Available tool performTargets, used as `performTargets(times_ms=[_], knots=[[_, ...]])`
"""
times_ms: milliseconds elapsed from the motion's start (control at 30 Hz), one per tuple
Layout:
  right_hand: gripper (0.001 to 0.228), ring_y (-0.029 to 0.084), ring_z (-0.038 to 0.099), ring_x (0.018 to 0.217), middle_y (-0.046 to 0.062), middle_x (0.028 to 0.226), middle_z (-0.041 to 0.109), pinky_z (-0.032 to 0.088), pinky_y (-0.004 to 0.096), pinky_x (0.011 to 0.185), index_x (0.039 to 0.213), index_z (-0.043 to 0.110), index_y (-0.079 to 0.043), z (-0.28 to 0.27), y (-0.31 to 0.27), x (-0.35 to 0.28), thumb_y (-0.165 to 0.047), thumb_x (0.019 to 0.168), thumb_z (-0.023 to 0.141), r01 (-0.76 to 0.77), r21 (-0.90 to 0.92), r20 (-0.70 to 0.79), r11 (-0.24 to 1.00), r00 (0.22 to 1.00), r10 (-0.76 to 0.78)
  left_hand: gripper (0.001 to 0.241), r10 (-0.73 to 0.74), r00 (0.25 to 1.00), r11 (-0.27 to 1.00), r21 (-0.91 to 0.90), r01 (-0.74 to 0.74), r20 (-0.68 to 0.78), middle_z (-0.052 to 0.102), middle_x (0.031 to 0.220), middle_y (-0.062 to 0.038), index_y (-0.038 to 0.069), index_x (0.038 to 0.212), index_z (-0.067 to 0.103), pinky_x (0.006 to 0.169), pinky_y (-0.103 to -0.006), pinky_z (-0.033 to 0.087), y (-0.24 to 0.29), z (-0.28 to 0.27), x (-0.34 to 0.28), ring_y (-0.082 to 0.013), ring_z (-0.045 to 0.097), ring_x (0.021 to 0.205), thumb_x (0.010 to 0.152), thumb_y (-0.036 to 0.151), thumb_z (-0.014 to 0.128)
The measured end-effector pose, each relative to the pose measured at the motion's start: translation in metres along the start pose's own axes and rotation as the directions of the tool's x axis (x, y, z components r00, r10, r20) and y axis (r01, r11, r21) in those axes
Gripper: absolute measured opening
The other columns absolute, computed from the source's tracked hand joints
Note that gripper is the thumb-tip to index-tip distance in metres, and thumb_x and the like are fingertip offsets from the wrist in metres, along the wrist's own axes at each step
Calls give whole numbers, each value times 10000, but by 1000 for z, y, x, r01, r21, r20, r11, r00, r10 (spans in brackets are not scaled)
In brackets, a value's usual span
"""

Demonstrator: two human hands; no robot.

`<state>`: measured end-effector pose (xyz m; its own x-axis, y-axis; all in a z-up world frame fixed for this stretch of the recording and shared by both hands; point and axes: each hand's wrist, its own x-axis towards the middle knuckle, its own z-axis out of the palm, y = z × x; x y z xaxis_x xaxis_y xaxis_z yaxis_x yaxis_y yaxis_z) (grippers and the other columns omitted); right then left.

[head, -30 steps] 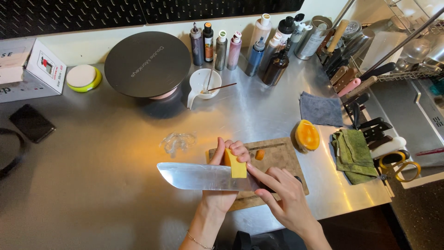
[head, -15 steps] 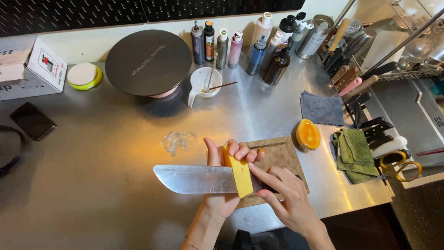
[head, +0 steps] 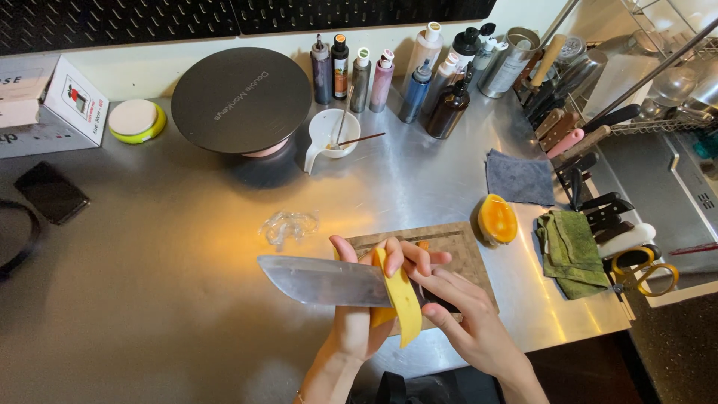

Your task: Peel and slice a mango on a wooden cutting board using a kitchen knife.

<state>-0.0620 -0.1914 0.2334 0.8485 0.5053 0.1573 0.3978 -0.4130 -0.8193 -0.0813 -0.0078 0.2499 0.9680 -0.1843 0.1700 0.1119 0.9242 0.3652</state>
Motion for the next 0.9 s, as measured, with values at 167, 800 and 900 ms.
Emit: performTargets(times_ms=[167, 800, 900], knots=[[458, 221, 752, 1041, 76, 1260, 787, 578, 335, 837, 1303, 688, -66, 0, -3, 4, -213, 873, 635, -25, 31, -3, 999, 1000, 25, 730, -3, 1000, 992, 126, 2, 12, 606, 1160, -125, 157, 804, 482, 1196, -538, 320, -1, 1, 0, -338, 454, 1402, 916, 763, 90], [357, 159, 437, 549, 93, 681, 538, 343, 282, 493, 1364, 569, -57, 24, 125, -101, -186, 1083, 392, -547, 469, -198, 693, 700, 686, 383, 235, 947, 11, 975, 222, -218, 704, 1214, -74, 59, 1298, 626, 791, -312, 611, -134, -169, -18, -194, 718, 878, 920, 90, 684], [371, 166, 568, 607, 59, 655, 637, 434, 292, 585, 1355, 669, -228, 24, 99, -111, -251, 1046, 464, -830, 97, -164, 549, 531, 831, 390, 336, 941, -402, 910, 107, 38, 706, 1086, -66, 73, 1294, 662, 842, -298, 581, -163, -227, 2, -192, 665, 959, 916, 151, 714]])
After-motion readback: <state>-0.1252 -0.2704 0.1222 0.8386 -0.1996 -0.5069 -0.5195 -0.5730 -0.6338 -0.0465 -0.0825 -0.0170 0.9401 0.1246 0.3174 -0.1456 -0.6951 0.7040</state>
